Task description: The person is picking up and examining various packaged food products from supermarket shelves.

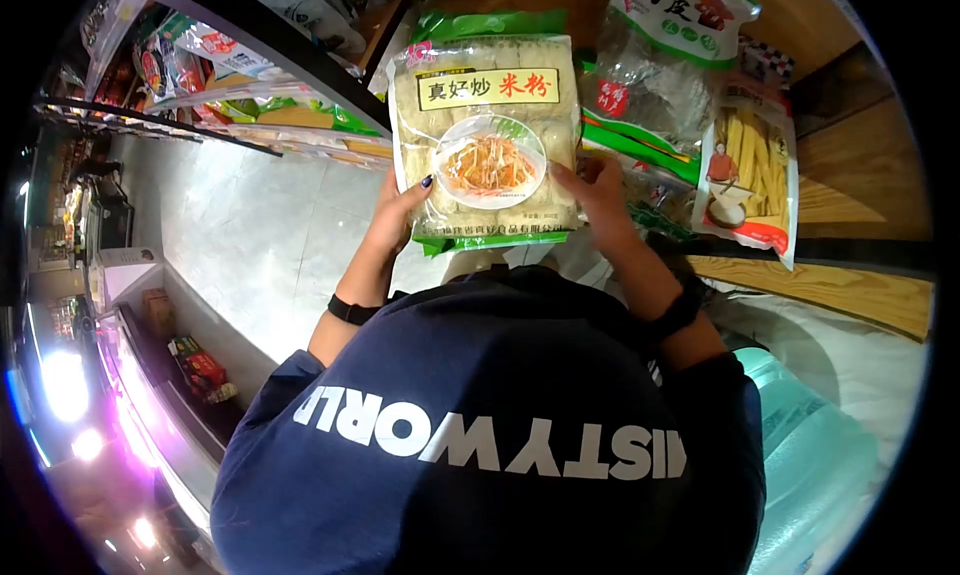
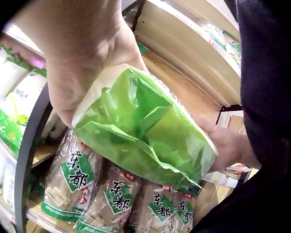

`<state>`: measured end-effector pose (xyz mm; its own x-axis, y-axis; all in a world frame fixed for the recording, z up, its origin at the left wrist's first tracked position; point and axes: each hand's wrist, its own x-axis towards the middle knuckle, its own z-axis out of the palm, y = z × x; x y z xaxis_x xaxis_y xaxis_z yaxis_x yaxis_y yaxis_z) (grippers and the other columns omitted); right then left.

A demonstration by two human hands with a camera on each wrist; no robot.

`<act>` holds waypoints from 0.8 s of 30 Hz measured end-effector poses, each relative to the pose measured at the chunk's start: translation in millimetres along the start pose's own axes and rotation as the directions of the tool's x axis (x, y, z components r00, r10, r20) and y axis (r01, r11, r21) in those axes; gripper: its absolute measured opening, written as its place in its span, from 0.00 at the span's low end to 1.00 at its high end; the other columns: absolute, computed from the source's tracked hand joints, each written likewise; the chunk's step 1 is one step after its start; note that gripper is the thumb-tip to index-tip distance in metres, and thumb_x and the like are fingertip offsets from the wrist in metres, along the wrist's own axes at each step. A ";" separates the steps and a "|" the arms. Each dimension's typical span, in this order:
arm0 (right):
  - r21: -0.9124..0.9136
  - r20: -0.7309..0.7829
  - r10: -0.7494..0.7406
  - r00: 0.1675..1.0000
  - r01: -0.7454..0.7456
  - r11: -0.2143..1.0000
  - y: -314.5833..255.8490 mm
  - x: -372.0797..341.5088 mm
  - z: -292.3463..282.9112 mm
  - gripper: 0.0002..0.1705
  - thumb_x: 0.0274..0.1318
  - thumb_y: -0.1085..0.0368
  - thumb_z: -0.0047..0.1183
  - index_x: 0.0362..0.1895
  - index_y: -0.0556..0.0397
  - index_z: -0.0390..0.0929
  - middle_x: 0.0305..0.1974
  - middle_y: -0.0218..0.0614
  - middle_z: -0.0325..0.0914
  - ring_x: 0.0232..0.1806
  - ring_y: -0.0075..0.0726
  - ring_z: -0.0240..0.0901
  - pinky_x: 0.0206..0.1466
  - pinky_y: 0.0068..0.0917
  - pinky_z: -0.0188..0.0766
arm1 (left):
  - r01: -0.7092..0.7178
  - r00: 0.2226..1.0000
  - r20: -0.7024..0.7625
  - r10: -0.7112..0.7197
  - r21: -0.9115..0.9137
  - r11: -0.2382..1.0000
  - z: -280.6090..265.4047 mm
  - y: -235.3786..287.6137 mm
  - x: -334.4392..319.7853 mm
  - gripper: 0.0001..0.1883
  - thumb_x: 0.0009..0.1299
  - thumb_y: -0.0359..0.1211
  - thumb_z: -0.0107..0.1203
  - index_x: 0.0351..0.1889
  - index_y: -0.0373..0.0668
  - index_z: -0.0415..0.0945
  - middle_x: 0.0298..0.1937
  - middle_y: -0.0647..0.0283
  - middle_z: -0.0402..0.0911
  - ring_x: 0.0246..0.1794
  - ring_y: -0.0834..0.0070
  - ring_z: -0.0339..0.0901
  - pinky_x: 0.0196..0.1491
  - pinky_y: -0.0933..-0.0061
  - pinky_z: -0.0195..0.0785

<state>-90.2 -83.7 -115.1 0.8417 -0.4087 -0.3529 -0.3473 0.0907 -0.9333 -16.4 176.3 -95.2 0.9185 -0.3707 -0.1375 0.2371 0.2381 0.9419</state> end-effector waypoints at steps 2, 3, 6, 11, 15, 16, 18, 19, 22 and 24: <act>0.264 0.299 0.019 0.954 -0.102 0.959 -6.5 -1.3 0.9 0.35 0.42 0.59 0.58 0.52 0.60 0.56 0.43 0.38 0.66 0.44 0.32 0.64 0.47 0.26 0.62 | 0.021 1.000 0.003 -0.021 -0.007 1.000 -2.9 -1.7 1.4 0.29 0.54 0.30 0.58 0.53 0.35 0.58 0.47 0.59 0.70 0.47 0.74 0.67 0.51 0.74 0.58; 0.377 0.434 -0.005 0.901 -0.176 0.909 -12.2 -1.8 0.0 0.35 0.44 0.60 0.56 0.54 0.59 0.55 0.46 0.39 0.66 0.47 0.32 0.64 0.49 0.26 0.62 | 0.028 1.000 0.008 -0.028 -0.015 0.999 -3.0 -1.7 2.1 0.29 0.54 0.29 0.58 0.53 0.35 0.59 0.47 0.59 0.70 0.46 0.74 0.67 0.51 0.74 0.59; 0.328 0.496 0.059 0.866 -0.250 0.911 -29.6 -3.5 7.8 0.34 0.47 0.64 0.52 0.57 0.57 0.52 0.52 0.39 0.63 0.52 0.32 0.63 0.51 0.27 0.61 | 0.044 0.999 0.029 -0.043 -0.030 0.999 -5.3 0.2 4.4 0.28 0.54 0.29 0.57 0.52 0.35 0.59 0.45 0.59 0.71 0.45 0.75 0.69 0.49 0.75 0.60; 0.456 0.448 -0.039 0.893 -0.191 0.869 -17.6 1.7 16.4 0.35 0.43 0.66 0.54 0.56 0.59 0.53 0.49 0.41 0.65 0.48 0.33 0.66 0.48 0.26 0.64 | 0.037 0.999 0.035 -0.036 -0.025 0.999 -5.2 -0.3 5.8 0.28 0.54 0.28 0.57 0.52 0.36 0.59 0.46 0.59 0.71 0.45 0.75 0.68 0.50 0.75 0.60; 0.487 0.423 -0.097 0.901 -0.135 0.863 -19.4 -0.1 19.4 0.35 0.40 0.66 0.55 0.55 0.61 0.55 0.46 0.42 0.67 0.45 0.33 0.68 0.46 0.25 0.66 | 0.052 0.998 0.031 -0.050 -0.061 0.997 -6.0 -2.7 6.0 0.29 0.54 0.28 0.57 0.53 0.36 0.58 0.47 0.59 0.71 0.46 0.74 0.68 0.51 0.75 0.59; 0.482 0.410 -0.098 0.907 -0.125 0.867 -18.5 0.7 19.8 0.35 0.40 0.66 0.55 0.54 0.61 0.56 0.45 0.42 0.68 0.44 0.33 0.68 0.45 0.25 0.66 | 0.071 0.997 0.037 -0.070 -0.048 0.996 -7.4 -3.5 6.5 0.29 0.54 0.28 0.56 0.54 0.36 0.57 0.48 0.59 0.70 0.47 0.73 0.68 0.52 0.74 0.58; 0.473 0.384 -0.099 0.918 -0.103 0.875 -16.7 2.3 20.0 0.34 0.39 0.65 0.56 0.53 0.62 0.58 0.43 0.41 0.69 0.41 0.33 0.70 0.43 0.25 0.67 | 0.083 0.997 0.014 -0.082 -0.068 0.994 -6.4 -5.2 5.3 0.30 0.54 0.28 0.56 0.55 0.37 0.56 0.49 0.59 0.69 0.48 0.72 0.67 0.52 0.74 0.58; 0.467 0.387 -0.097 0.917 -0.104 0.878 -17.1 2.3 19.8 0.34 0.38 0.65 0.56 0.52 0.62 0.59 0.42 0.41 0.70 0.40 0.33 0.70 0.43 0.25 0.67 | 0.088 0.996 0.003 -0.088 -0.079 0.993 -5.7 -5.3 4.7 0.31 0.54 0.28 0.55 0.56 0.37 0.55 0.50 0.59 0.69 0.49 0.72 0.67 0.53 0.73 0.57; 0.449 0.391 -0.087 0.916 -0.107 0.887 -16.9 3.9 18.6 0.32 0.36 0.65 0.58 0.49 0.63 0.62 0.40 0.41 0.71 0.38 0.33 0.71 0.41 0.25 0.68 | 0.104 0.994 0.026 -0.102 -0.087 0.991 -7.5 -7.3 7.0 0.32 0.54 0.28 0.55 0.57 0.38 0.54 0.51 0.58 0.68 0.50 0.71 0.66 0.53 0.73 0.57; 0.437 0.387 -0.073 0.919 -0.113 0.893 -11.8 6.9 18.6 0.31 0.35 0.64 0.58 0.48 0.63 0.64 0.38 0.40 0.72 0.37 0.32 0.72 0.40 0.25 0.68 | 0.101 0.994 0.042 -0.098 -0.090 0.991 -7.2 -7.0 6.8 0.32 0.54 0.28 0.55 0.57 0.38 0.54 0.51 0.58 0.67 0.50 0.71 0.66 0.53 0.73 0.56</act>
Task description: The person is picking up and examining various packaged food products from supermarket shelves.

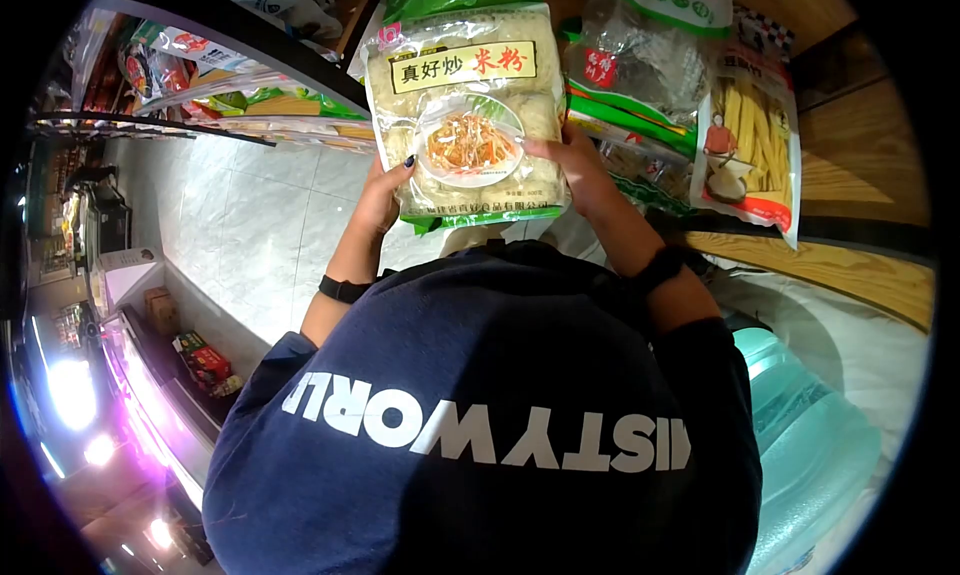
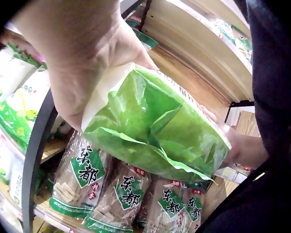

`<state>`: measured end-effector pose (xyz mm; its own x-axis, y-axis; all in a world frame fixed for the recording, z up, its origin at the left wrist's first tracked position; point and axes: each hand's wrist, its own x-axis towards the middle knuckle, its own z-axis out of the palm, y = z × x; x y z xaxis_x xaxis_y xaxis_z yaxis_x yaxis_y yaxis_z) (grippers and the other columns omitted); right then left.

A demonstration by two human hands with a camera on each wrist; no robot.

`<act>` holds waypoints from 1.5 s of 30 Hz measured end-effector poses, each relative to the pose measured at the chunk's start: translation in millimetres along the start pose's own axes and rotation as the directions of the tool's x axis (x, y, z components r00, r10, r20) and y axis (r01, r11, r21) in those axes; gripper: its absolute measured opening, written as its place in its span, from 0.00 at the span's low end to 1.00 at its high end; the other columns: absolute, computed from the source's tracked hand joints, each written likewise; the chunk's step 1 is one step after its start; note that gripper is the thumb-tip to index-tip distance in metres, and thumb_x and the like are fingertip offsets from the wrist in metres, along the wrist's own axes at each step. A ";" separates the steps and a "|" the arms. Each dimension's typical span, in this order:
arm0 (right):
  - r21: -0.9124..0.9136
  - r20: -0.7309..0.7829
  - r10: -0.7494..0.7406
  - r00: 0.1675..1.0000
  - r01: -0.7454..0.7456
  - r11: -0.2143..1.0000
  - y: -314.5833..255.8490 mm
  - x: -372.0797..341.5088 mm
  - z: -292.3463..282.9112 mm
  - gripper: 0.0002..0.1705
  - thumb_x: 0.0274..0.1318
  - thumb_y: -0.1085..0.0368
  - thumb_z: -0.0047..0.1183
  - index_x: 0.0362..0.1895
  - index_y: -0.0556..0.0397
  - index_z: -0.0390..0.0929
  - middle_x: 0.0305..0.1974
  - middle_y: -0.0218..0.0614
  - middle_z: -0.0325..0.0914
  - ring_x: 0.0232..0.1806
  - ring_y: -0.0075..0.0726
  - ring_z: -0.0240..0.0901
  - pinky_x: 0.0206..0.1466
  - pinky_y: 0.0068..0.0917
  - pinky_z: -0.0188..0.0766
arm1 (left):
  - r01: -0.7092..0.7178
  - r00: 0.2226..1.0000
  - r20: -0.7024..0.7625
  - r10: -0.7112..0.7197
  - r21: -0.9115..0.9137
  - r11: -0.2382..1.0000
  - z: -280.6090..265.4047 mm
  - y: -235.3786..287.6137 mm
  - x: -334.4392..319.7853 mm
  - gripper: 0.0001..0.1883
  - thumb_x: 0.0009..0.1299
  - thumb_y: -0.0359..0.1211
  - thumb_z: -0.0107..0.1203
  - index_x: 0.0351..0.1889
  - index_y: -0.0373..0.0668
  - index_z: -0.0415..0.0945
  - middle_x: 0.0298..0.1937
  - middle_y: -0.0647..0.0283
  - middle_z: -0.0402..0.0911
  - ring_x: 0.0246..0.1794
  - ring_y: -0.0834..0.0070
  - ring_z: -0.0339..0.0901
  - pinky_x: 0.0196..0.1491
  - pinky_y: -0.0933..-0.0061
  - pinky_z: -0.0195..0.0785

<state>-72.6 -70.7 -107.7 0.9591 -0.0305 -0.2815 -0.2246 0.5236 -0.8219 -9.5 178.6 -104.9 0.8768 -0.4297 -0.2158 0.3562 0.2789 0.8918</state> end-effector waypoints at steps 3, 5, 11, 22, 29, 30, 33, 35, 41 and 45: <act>0.012 -0.017 -0.005 1.000 0.005 1.000 2.6 1.4 -2.4 0.31 0.36 0.66 0.58 0.48 0.63 0.64 0.38 0.41 0.72 0.36 0.33 0.72 0.41 0.26 0.68 | 0.000 1.000 -0.015 0.000 -0.003 1.000 1.3 0.2 -2.2 0.33 0.53 0.28 0.55 0.58 0.39 0.53 0.52 0.58 0.67 0.51 0.71 0.65 0.54 0.72 0.55; 0.010 -0.025 0.023 0.999 -0.023 1.000 1.0 1.8 -0.2 0.31 0.36 0.67 0.57 0.48 0.62 0.63 0.39 0.41 0.72 0.37 0.33 0.71 0.41 0.26 0.68 | -0.003 1.000 -0.018 0.003 0.008 1.000 0.0 1.4 -2.5 0.33 0.53 0.28 0.55 0.58 0.39 0.53 0.52 0.59 0.66 0.52 0.71 0.64 0.55 0.72 0.55; 0.120 -0.017 0.038 0.999 -0.036 0.992 0.4 -2.2 1.2 0.31 0.38 0.69 0.56 0.50 0.61 0.61 0.42 0.42 0.70 0.42 0.35 0.70 0.43 0.29 0.68 | -0.030 0.999 -0.022 0.030 0.034 0.999 -3.9 -4.9 -4.3 0.33 0.54 0.29 0.55 0.58 0.38 0.53 0.54 0.59 0.65 0.53 0.71 0.62 0.56 0.72 0.53; 0.009 -0.105 0.081 0.991 -0.081 0.997 -7.2 -8.0 4.7 0.25 0.42 0.69 0.53 0.48 0.60 0.64 0.39 0.39 0.73 0.37 0.33 0.72 0.40 0.27 0.70 | -0.062 0.998 -0.033 0.061 -0.025 0.998 7.1 0.6 -6.7 0.27 0.56 0.31 0.54 0.54 0.33 0.59 0.48 0.57 0.70 0.46 0.73 0.68 0.51 0.74 0.59; 0.029 -0.094 0.082 0.992 -0.079 0.996 -10.1 -8.5 8.2 0.22 0.42 0.71 0.53 0.46 0.60 0.65 0.38 0.39 0.73 0.36 0.32 0.72 0.39 0.26 0.71 | -0.052 0.998 -0.035 0.051 -0.055 0.997 13.3 5.6 -8.1 0.25 0.57 0.29 0.53 0.53 0.33 0.60 0.47 0.57 0.72 0.45 0.73 0.69 0.50 0.74 0.60; 0.039 -0.094 0.083 0.992 -0.080 0.996 -9.3 -7.1 6.3 0.22 0.42 0.71 0.53 0.46 0.60 0.65 0.38 0.39 0.73 0.36 0.33 0.72 0.39 0.26 0.71 | -0.055 0.998 -0.035 0.053 -0.057 0.997 13.1 4.9 -7.5 0.25 0.57 0.29 0.53 0.52 0.33 0.60 0.46 0.57 0.72 0.45 0.73 0.69 0.50 0.74 0.60; 0.026 -0.111 0.093 0.989 -0.091 0.996 -8.4 -5.3 4.1 0.22 0.42 0.71 0.53 0.46 0.60 0.65 0.38 0.40 0.73 0.37 0.33 0.72 0.39 0.27 0.71 | -0.039 0.998 -0.056 0.036 -0.055 0.998 12.5 4.2 -7.1 0.25 0.57 0.29 0.53 0.52 0.33 0.60 0.46 0.57 0.72 0.45 0.73 0.69 0.50 0.74 0.60; 0.026 -0.085 0.074 0.994 -0.072 0.997 -7.7 -4.5 2.6 0.24 0.42 0.71 0.53 0.47 0.60 0.64 0.39 0.41 0.72 0.37 0.34 0.72 0.39 0.27 0.71 | -0.030 0.997 -0.068 0.027 -0.048 0.998 12.9 3.9 -7.1 0.25 0.57 0.29 0.53 0.53 0.33 0.60 0.46 0.57 0.72 0.45 0.73 0.70 0.50 0.74 0.60; -0.062 -0.115 0.079 0.990 -0.087 0.994 -10.1 -9.9 9.3 0.28 0.41 0.71 0.54 0.50 0.60 0.60 0.42 0.43 0.70 0.39 0.35 0.71 0.42 0.28 0.70 | -0.012 1.000 0.008 0.011 0.033 0.999 5.1 5.4 -4.8 0.31 0.54 0.31 0.57 0.55 0.33 0.57 0.49 0.57 0.70 0.48 0.72 0.68 0.52 0.74 0.59; -0.163 -0.009 0.108 0.994 -0.108 0.981 -8.3 -8.7 -3.9 0.25 0.43 0.73 0.51 0.50 0.61 0.61 0.43 0.39 0.70 0.43 0.32 0.69 0.46 0.28 0.68 | -0.044 0.990 0.140 0.019 0.177 0.983 0.8 11.5 -6.0 0.39 0.48 0.31 0.62 0.57 0.34 0.53 0.52 0.57 0.67 0.52 0.72 0.64 0.54 0.73 0.56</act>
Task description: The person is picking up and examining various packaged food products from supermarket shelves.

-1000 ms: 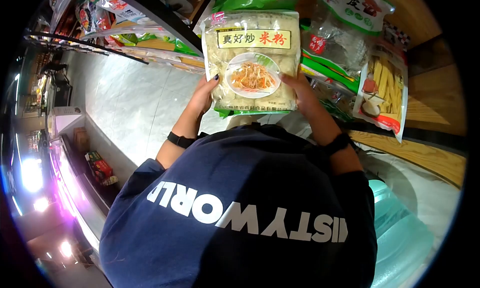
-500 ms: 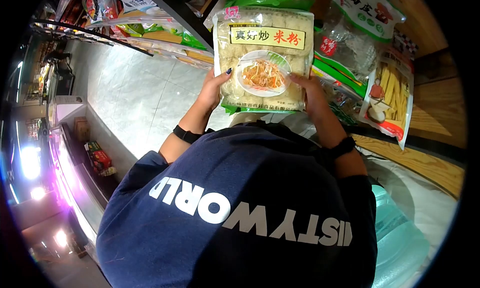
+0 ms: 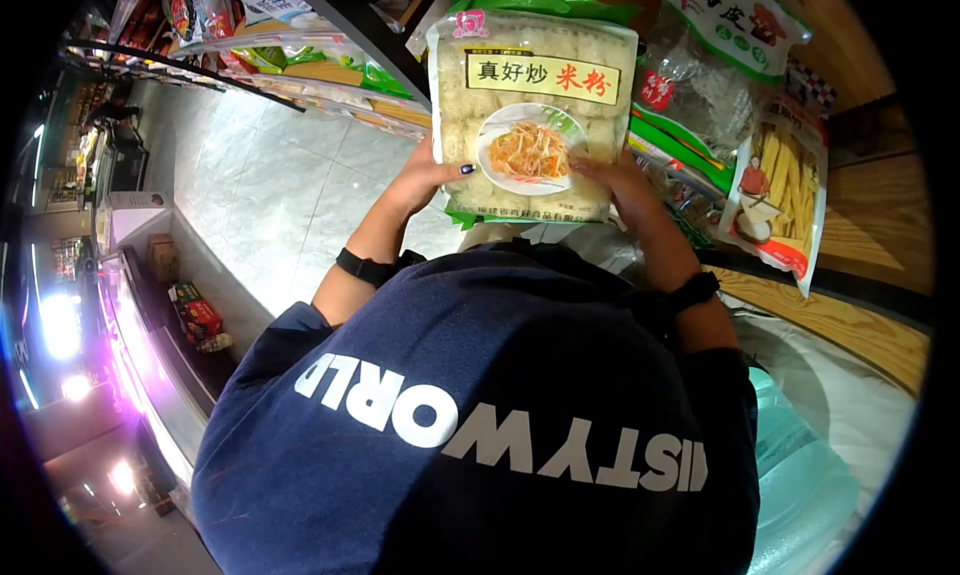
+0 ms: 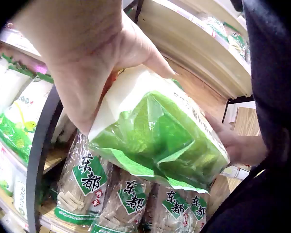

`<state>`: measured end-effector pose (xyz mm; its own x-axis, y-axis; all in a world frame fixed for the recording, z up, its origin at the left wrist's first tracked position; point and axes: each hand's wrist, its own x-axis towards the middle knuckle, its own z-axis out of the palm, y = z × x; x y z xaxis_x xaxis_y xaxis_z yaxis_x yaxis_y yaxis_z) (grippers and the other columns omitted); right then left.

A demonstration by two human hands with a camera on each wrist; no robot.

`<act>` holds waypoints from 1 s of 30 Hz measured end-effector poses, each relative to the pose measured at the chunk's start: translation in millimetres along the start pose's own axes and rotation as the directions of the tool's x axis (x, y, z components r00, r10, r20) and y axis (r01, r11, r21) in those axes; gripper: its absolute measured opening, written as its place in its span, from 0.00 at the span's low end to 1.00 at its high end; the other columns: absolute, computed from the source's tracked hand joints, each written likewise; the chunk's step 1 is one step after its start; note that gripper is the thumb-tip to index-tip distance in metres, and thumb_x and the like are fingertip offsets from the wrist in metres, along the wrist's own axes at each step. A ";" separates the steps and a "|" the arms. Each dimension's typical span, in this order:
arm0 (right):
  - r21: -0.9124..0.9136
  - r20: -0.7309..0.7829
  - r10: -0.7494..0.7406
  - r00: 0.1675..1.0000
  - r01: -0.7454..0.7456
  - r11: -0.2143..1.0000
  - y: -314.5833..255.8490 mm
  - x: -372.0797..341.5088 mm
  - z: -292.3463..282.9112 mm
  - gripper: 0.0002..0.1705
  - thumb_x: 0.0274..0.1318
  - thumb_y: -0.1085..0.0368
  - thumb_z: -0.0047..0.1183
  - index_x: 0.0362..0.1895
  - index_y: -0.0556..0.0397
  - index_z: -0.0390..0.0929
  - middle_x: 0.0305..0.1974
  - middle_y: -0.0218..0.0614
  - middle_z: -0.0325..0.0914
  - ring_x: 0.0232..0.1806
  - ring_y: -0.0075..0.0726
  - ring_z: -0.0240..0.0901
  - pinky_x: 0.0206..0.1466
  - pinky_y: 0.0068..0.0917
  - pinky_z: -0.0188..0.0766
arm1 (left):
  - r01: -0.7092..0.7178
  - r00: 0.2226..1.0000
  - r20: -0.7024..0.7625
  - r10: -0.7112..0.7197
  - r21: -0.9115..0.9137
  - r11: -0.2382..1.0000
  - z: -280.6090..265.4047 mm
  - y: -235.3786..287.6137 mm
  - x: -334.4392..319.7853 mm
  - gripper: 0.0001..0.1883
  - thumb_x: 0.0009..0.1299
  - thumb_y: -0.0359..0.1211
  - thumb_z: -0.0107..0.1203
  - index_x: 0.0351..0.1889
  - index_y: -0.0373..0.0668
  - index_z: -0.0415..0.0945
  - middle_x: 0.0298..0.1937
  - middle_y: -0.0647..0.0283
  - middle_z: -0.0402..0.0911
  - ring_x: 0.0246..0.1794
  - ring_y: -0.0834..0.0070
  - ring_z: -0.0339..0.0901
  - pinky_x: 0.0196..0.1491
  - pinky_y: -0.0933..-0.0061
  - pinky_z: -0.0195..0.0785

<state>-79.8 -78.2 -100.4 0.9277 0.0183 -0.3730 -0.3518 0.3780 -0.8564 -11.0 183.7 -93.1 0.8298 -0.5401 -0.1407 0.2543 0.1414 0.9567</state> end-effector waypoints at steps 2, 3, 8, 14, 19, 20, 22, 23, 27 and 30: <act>-0.026 0.006 0.003 1.000 -0.003 1.000 -2.7 -1.9 -1.4 0.25 0.43 0.72 0.51 0.50 0.61 0.61 0.43 0.39 0.70 0.44 0.32 0.69 0.47 0.28 0.67 | -0.016 0.999 0.038 0.016 -0.001 1.000 3.8 5.6 -1.3 0.41 0.46 0.30 0.63 0.58 0.35 0.52 0.53 0.58 0.66 0.53 0.72 0.64 0.55 0.73 0.55; -0.040 0.010 0.005 1.000 -0.005 0.999 -3.4 -2.5 -1.8 0.25 0.43 0.72 0.51 0.50 0.61 0.61 0.42 0.39 0.70 0.44 0.32 0.69 0.48 0.28 0.67 | -0.018 0.999 0.036 0.019 -0.022 1.000 7.2 7.2 -2.1 0.41 0.46 0.30 0.63 0.58 0.35 0.52 0.54 0.58 0.66 0.53 0.72 0.63 0.55 0.73 0.55; 0.026 -0.007 -0.055 0.998 0.055 0.998 -3.0 -4.6 4.8 0.26 0.40 0.72 0.53 0.48 0.61 0.63 0.40 0.40 0.72 0.40 0.33 0.71 0.44 0.27 0.68 | -0.029 0.999 0.018 0.029 -0.010 1.000 6.7 2.5 -3.0 0.40 0.47 0.30 0.62 0.58 0.35 0.53 0.53 0.59 0.66 0.53 0.72 0.64 0.55 0.73 0.55; -0.014 -0.029 -0.094 0.995 0.094 0.996 -2.9 -3.3 3.4 0.27 0.40 0.70 0.53 0.49 0.62 0.62 0.41 0.39 0.71 0.41 0.33 0.69 0.46 0.26 0.65 | -0.032 0.999 0.028 0.032 0.001 0.999 2.2 -3.3 -1.1 0.33 0.49 0.31 0.61 0.54 0.34 0.60 0.48 0.60 0.71 0.47 0.74 0.68 0.51 0.75 0.59; -0.046 -0.015 -0.098 0.995 0.097 0.994 -3.6 -3.5 2.6 0.28 0.40 0.69 0.53 0.50 0.62 0.61 0.42 0.40 0.71 0.42 0.33 0.69 0.46 0.26 0.65 | -0.025 1.000 0.007 0.025 -0.013 1.000 4.1 -4.8 -2.5 0.32 0.49 0.30 0.61 0.53 0.34 0.60 0.47 0.60 0.71 0.47 0.75 0.68 0.51 0.75 0.60; -0.053 -0.005 -0.094 0.996 0.094 0.994 -4.1 -3.2 1.9 0.29 0.40 0.69 0.53 0.51 0.62 0.61 0.43 0.41 0.70 0.42 0.33 0.69 0.46 0.27 0.65 | -0.017 1.000 0.005 0.018 -0.017 1.000 4.3 -5.1 -3.1 0.33 0.49 0.30 0.61 0.53 0.34 0.60 0.48 0.60 0.71 0.47 0.74 0.68 0.51 0.75 0.59; -0.141 0.001 -0.099 0.995 0.098 0.985 -6.7 -5.6 1.9 0.31 0.40 0.69 0.53 0.52 0.62 0.59 0.44 0.41 0.69 0.43 0.32 0.69 0.46 0.27 0.65 | -0.024 1.000 -0.002 0.024 0.000 1.000 5.2 -1.9 -5.1 0.37 0.47 0.31 0.64 0.55 0.34 0.57 0.50 0.60 0.69 0.49 0.74 0.66 0.53 0.75 0.58; -0.221 -0.001 -0.110 0.994 0.107 0.969 -11.4 -9.8 2.5 0.32 0.40 0.69 0.53 0.53 0.61 0.58 0.45 0.41 0.69 0.43 0.32 0.68 0.46 0.27 0.65 | -0.029 1.000 -0.006 0.029 0.010 1.000 6.4 2.0 -5.7 0.40 0.45 0.32 0.65 0.56 0.35 0.56 0.51 0.60 0.68 0.51 0.74 0.66 0.54 0.74 0.57; -0.231 0.078 -0.291 0.953 0.302 0.925 -66.4 -23.6 28.0 0.37 0.38 0.69 0.53 0.57 0.58 0.53 0.49 0.39 0.65 0.49 0.33 0.64 0.51 0.27 0.62 | -0.159 0.987 -0.015 0.161 0.074 0.984 9.6 44.0 4.2 0.43 0.42 0.34 0.67 0.56 0.35 0.55 0.52 0.60 0.67 0.52 0.74 0.64 0.54 0.73 0.56; -0.186 0.158 -0.481 0.862 0.504 0.843 -107.3 1.7 28.3 0.39 0.37 0.70 0.54 0.58 0.57 0.52 0.52 0.38 0.63 0.53 0.33 0.60 0.55 0.28 0.57 | -0.321 0.947 0.039 0.319 0.136 0.937 14.2 90.1 38.5 0.42 0.43 0.33 0.66 0.56 0.35 0.56 0.51 0.61 0.68 0.51 0.74 0.65 0.54 0.73 0.56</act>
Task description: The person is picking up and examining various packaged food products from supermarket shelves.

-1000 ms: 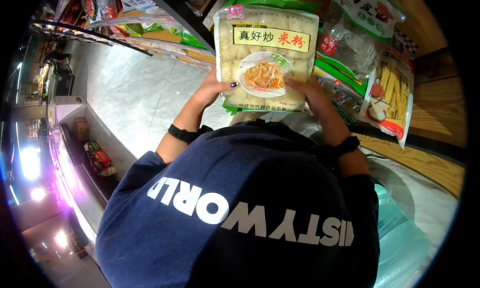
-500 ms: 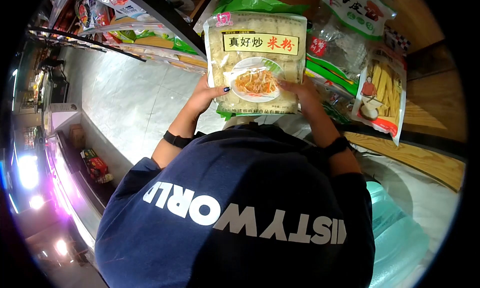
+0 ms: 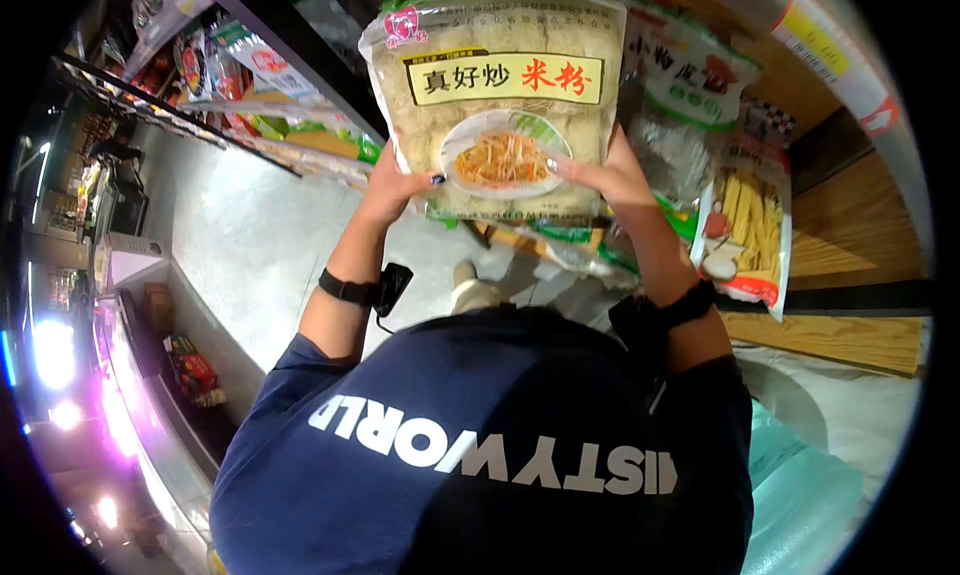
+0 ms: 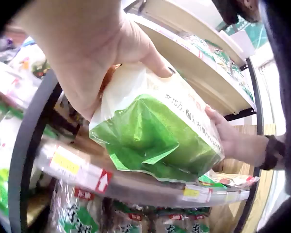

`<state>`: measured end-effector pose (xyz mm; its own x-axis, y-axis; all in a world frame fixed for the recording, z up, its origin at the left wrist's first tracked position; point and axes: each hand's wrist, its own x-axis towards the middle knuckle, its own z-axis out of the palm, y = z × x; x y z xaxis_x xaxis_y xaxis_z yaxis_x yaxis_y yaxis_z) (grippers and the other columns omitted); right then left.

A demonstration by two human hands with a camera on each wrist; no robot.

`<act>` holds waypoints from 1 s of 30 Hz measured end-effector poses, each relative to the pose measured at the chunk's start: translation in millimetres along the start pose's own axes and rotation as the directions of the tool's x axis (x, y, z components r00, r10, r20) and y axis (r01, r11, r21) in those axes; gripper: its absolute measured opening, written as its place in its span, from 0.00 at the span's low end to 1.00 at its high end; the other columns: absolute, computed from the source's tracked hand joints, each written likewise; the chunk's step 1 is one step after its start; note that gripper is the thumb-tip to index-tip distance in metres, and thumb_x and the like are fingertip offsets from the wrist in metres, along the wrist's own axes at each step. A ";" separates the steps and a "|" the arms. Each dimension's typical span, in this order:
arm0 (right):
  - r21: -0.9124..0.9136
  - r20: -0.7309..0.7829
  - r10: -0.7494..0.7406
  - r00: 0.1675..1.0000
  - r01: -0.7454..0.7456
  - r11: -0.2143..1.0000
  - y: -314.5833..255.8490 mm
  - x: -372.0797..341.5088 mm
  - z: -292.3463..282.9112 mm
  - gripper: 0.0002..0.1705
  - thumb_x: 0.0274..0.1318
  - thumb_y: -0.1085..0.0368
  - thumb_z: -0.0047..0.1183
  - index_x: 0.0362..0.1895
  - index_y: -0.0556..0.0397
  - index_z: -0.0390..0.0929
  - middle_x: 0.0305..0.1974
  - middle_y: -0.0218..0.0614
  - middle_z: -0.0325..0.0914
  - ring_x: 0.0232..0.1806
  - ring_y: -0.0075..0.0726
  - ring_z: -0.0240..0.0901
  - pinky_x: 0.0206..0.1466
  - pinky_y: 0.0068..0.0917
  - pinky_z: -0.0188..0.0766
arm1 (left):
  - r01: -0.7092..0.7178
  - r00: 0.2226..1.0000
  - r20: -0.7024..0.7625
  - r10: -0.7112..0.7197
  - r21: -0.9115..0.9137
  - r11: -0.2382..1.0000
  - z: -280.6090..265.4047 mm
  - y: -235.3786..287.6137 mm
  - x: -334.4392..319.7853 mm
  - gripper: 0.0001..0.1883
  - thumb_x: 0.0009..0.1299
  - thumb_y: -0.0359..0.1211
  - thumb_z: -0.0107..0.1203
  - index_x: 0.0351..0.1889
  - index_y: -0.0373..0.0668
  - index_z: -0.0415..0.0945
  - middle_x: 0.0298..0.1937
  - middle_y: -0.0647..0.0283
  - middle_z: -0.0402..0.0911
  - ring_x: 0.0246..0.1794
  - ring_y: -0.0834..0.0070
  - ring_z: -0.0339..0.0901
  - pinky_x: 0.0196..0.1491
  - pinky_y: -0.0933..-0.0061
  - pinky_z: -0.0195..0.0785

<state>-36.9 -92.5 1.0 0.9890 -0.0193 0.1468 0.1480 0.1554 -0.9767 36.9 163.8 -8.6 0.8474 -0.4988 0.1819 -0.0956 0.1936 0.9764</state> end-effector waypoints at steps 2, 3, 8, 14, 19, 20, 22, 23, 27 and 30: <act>-0.081 -0.038 -0.152 0.988 0.149 0.986 -5.9 34.8 -6.9 0.38 0.39 0.68 0.55 0.57 0.57 0.53 0.54 0.37 0.60 0.54 0.33 0.58 0.56 0.27 0.55 | -0.106 0.994 0.023 0.105 0.043 0.993 -3.0 8.9 44.3 0.39 0.45 0.33 0.64 0.55 0.36 0.56 0.49 0.60 0.69 0.48 0.74 0.66 0.51 0.72 0.59; -0.129 -0.062 -0.008 0.998 0.000 0.992 -5.6 52.6 -18.5 0.38 0.39 0.66 0.55 0.57 0.57 0.53 0.54 0.39 0.60 0.54 0.34 0.58 0.55 0.28 0.56 | -0.176 0.983 -0.011 0.182 0.208 0.962 -9.9 -1.6 73.5 0.38 0.46 0.33 0.63 0.55 0.35 0.56 0.49 0.58 0.69 0.47 0.72 0.67 0.49 0.72 0.61; -0.789 -0.246 -0.395 0.885 0.054 0.612 11.9 92.9 -27.9 0.38 0.42 0.59 0.55 0.56 0.59 0.52 0.55 0.50 0.54 0.57 0.50 0.50 0.58 0.34 0.48 | 0.213 0.974 -0.217 -0.067 0.771 0.600 15.3 -4.8 147.6 0.40 0.52 0.34 0.58 0.59 0.34 0.46 0.57 0.44 0.58 0.49 0.49 0.64 0.47 0.62 0.62; -0.797 -0.105 -0.409 0.907 0.169 0.580 -0.1 66.2 -52.3 0.36 0.40 0.61 0.56 0.56 0.53 0.57 0.57 0.51 0.53 0.60 0.51 0.48 0.60 0.35 0.48 | -0.127 0.969 0.125 0.212 0.992 -0.006 48.4 -43.7 140.5 0.44 0.54 0.41 0.56 0.65 0.53 0.39 0.66 0.54 0.39 0.65 0.53 0.41 0.60 0.50 0.43; -0.935 -0.202 -0.603 0.772 0.031 0.353 -8.2 37.6 -89.9 0.36 0.37 0.60 0.57 0.54 0.56 0.59 0.55 0.51 0.56 0.58 0.55 0.49 0.59 0.39 0.48 | -0.152 0.982 0.169 0.086 0.973 -0.175 58.6 -45.9 156.6 0.41 0.57 0.44 0.50 0.65 0.57 0.36 0.68 0.57 0.33 0.67 0.56 0.32 0.61 0.48 0.36; -0.960 -0.219 -0.664 0.715 -0.035 0.279 -4.4 29.9 -97.4 0.37 0.37 0.60 0.57 0.54 0.57 0.58 0.55 0.52 0.56 0.58 0.56 0.48 0.58 0.40 0.48 | -0.130 0.987 0.147 0.069 0.969 -0.209 60.4 -45.1 160.1 0.40 0.58 0.44 0.48 0.65 0.57 0.36 0.68 0.58 0.33 0.67 0.56 0.32 0.62 0.48 0.36; -0.942 -0.336 -0.700 0.631 -0.220 0.254 8.2 17.5 -107.8 0.40 0.37 0.55 0.57 0.55 0.61 0.56 0.55 0.56 0.55 0.57 0.57 0.48 0.58 0.41 0.48 | -0.108 0.993 0.117 0.032 0.974 -0.197 67.2 -36.3 169.4 0.39 0.58 0.44 0.46 0.65 0.56 0.37 0.68 0.58 0.34 0.67 0.56 0.32 0.62 0.49 0.35; -0.920 -0.390 -0.688 0.612 -0.283 0.271 19.1 13.3 -116.5 0.41 0.38 0.54 0.57 0.55 0.62 0.56 0.54 0.57 0.56 0.56 0.58 0.50 0.57 0.41 0.49 | -0.095 0.995 0.099 0.012 0.977 -0.189 72.3 -33.9 172.6 0.38 0.59 0.44 0.45 0.65 0.55 0.37 0.68 0.58 0.34 0.67 0.56 0.32 0.62 0.49 0.35; -0.592 -0.645 -0.172 0.744 -0.345 0.729 60.1 4.5 -172.7 0.45 0.37 0.47 0.57 0.53 0.67 0.56 0.49 0.60 0.63 0.50 0.58 0.61 0.53 0.38 0.54 | -0.158 0.969 0.164 0.184 0.986 -0.048 91.2 -56.0 165.5 0.37 0.58 0.41 0.47 0.64 0.47 0.43 0.66 0.52 0.37 0.66 0.53 0.37 0.62 0.50 0.37; -0.487 -0.628 -0.240 0.740 -0.134 0.863 63.3 -3.6 -165.8 0.42 0.37 0.50 0.59 0.50 0.69 0.59 0.46 0.57 0.66 0.49 0.48 0.64 0.51 0.32 0.57 | -0.487 0.865 0.347 0.362 0.756 0.438 117.8 -82.4 134.1 0.32 0.57 0.42 0.50 0.57 0.35 0.57 0.56 0.42 0.60 0.56 0.48 0.57 0.59 0.59 0.47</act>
<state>-30.5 -246.3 -87.3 0.6991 -0.6720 0.2442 -0.0023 -0.3438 -0.9391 96.9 -18.5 -51.0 0.5169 -0.6548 0.5513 -0.8492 -0.3111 0.4267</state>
